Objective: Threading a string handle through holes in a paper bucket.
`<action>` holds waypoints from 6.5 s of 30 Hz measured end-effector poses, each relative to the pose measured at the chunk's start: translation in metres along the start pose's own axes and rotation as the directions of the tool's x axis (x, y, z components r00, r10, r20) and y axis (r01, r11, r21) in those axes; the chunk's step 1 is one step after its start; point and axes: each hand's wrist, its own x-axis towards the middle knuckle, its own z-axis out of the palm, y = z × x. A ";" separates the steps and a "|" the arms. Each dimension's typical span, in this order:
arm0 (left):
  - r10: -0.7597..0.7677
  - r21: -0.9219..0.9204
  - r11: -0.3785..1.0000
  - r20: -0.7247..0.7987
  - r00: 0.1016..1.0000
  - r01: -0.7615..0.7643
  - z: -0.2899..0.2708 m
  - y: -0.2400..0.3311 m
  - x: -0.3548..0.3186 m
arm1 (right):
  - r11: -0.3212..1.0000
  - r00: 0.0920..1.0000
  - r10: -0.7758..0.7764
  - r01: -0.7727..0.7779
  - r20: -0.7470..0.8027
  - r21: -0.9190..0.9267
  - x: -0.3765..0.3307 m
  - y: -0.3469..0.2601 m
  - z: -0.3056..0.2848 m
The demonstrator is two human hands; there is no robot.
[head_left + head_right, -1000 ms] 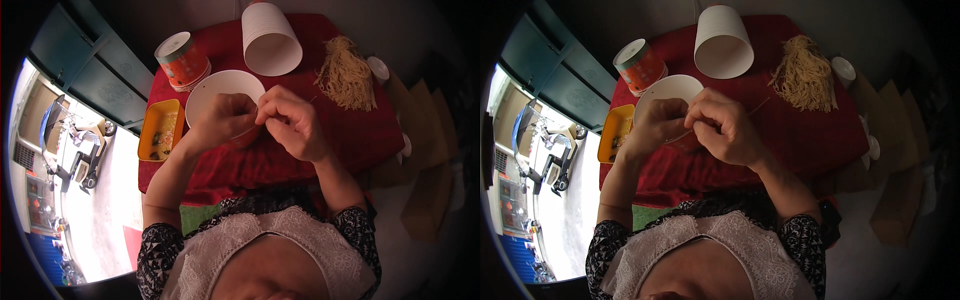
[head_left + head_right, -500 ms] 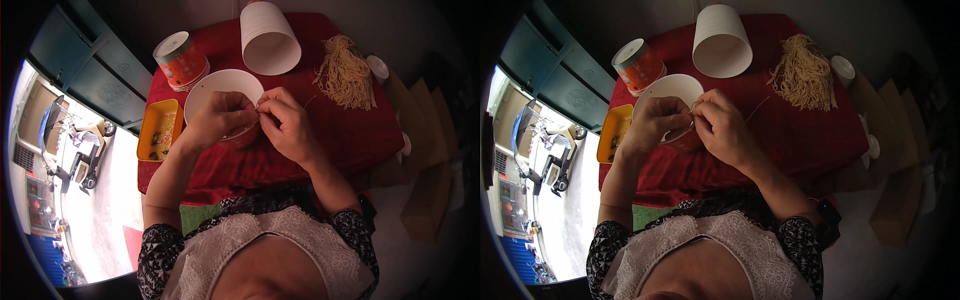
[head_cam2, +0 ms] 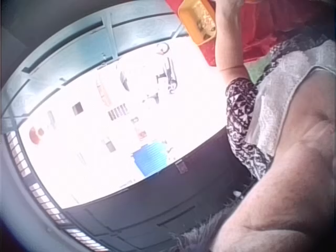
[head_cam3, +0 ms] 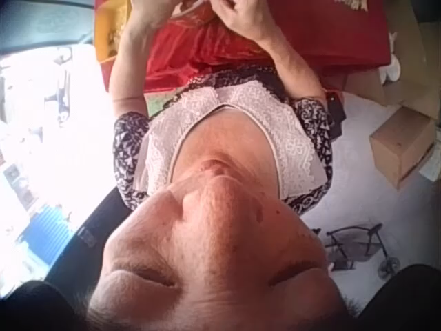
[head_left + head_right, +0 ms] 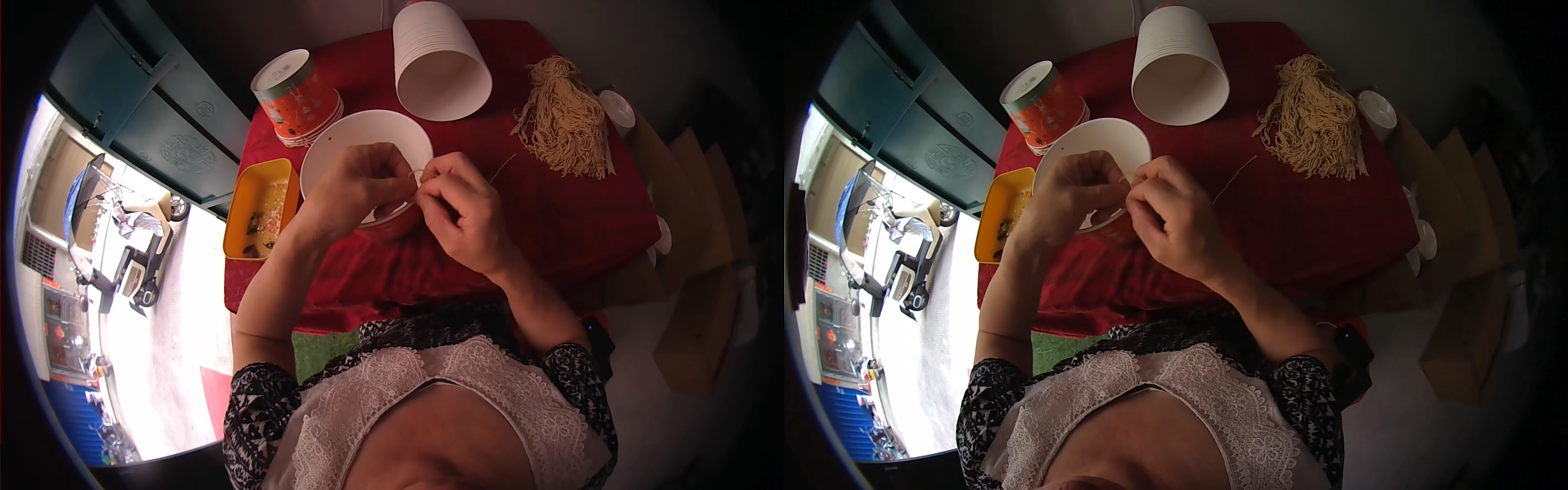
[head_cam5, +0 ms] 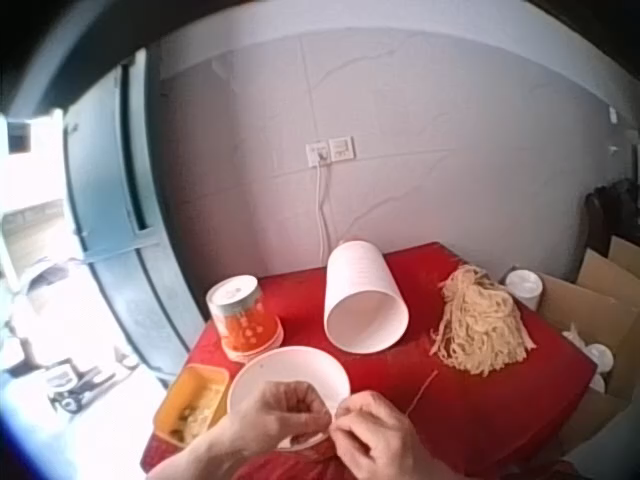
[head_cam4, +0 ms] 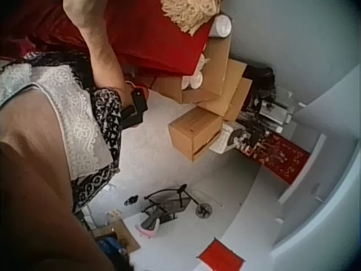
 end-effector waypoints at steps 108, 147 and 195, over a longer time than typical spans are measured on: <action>0.400 0.979 -0.184 0.161 0.902 -0.093 -0.006 -0.086 -0.002 | 0.998 0.951 0.016 0.002 0.310 -0.059 0.019 0.091 0.028; 0.251 0.480 0.875 -0.341 0.906 -0.062 -0.021 -0.134 0.055 | 0.991 0.790 0.027 0.060 0.613 -0.122 0.002 0.119 0.023; 0.197 0.774 0.624 -0.292 0.936 0.110 -0.016 -0.123 0.051 | 0.977 0.873 -0.047 0.142 0.485 -0.162 -0.005 0.122 0.038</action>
